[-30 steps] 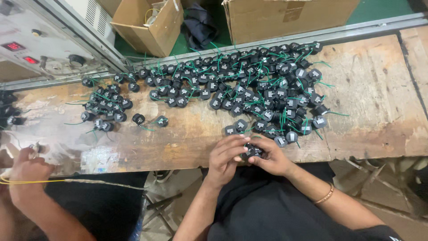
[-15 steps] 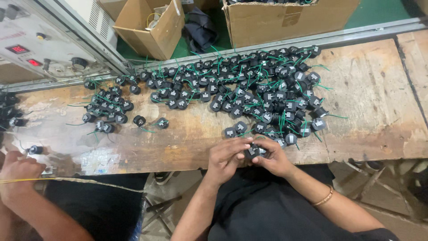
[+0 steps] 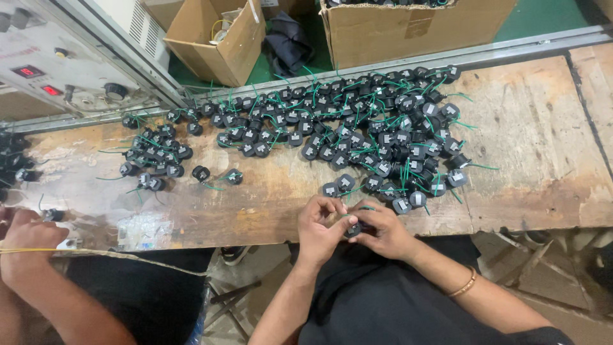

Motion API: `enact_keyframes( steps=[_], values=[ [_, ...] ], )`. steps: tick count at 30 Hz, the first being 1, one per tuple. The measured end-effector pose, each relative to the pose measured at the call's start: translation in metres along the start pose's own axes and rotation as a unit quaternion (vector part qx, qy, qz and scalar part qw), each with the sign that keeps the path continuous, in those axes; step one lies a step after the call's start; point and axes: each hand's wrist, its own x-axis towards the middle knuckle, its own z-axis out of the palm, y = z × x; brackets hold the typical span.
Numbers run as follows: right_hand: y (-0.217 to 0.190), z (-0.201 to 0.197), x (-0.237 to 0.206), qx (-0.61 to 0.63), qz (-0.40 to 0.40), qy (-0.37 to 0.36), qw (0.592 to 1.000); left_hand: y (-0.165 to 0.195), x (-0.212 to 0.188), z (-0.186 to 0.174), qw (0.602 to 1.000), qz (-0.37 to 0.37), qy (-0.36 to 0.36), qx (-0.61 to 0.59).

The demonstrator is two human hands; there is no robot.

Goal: The person sits at a factory workbench covered with black power plugs with green wires, picks up plugs one at a time, manipulates and checks each plug by hand, and sets it back on the bench. At one point the person wipes their hands with a cloth and reaches into a cardboard box of plugs.

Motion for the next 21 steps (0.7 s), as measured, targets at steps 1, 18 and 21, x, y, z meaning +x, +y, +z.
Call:
enact_keyframes(
  steps=[1,18,21],
  values=[
    [-0.001,-0.001,0.001,0.009,-0.015,0.008,1.000,0.005,0.000,0.000,0.995,0.059,0.001,0.077],
    [-0.017,-0.009,0.007,0.245,0.079,0.010,0.966,0.014,0.026,-0.050,0.956,0.068,0.120,0.260],
    [-0.013,-0.007,0.005,0.212,0.108,0.045,0.970,0.018,0.016,-0.045,0.992,0.067,0.055,0.088]
  ],
)
